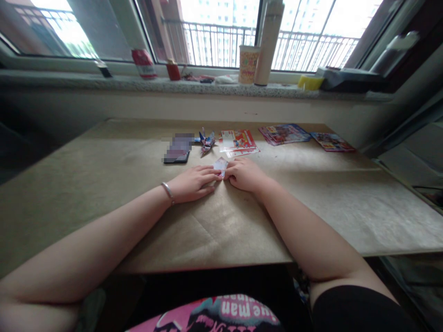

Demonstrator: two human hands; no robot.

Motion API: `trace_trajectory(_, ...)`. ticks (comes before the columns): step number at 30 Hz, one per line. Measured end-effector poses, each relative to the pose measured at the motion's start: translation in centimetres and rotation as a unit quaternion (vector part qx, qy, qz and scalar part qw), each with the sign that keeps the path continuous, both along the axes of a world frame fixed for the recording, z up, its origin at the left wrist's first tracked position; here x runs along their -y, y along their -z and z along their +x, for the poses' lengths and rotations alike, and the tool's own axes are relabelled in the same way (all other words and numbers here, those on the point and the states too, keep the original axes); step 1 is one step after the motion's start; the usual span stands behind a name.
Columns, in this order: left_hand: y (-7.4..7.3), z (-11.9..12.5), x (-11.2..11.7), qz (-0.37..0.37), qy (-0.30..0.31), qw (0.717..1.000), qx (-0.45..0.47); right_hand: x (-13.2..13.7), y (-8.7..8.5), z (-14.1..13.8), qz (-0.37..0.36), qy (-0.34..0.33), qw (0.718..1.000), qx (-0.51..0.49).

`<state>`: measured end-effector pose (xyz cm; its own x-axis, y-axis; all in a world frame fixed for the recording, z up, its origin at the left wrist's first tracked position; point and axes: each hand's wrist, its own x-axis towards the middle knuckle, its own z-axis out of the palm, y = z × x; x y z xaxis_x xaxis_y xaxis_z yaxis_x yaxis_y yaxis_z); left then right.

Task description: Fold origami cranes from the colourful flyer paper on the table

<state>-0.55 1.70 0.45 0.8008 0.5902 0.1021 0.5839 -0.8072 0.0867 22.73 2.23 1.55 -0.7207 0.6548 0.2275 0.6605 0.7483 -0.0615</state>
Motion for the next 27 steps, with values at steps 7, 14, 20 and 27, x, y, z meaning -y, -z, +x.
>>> trace_trajectory(7, -0.2, 0.2, 0.1, 0.006, -0.002, 1.000, 0.001, -0.1, -0.6, 1.0, -0.041, 0.018, 0.999, -0.010)
trace_trajectory(14, 0.0, 0.0, 0.0, 0.009, 0.002, 1.000, 0.005, -0.4, -1.2, 2.1, -0.106, 0.074, 0.992, 0.007)
trace_trajectory(20, 0.2, 0.0, 0.1, 0.018, 0.008, 1.000, 0.004, -0.9, -0.9, 2.7, -0.134, 0.069, 0.989, 0.001)
trace_trajectory(27, 0.2, 0.0, 0.0, -0.007, -0.002, 1.000, 0.004, -1.0, -0.9, 2.8, -0.133, 0.076, 0.988, 0.003)
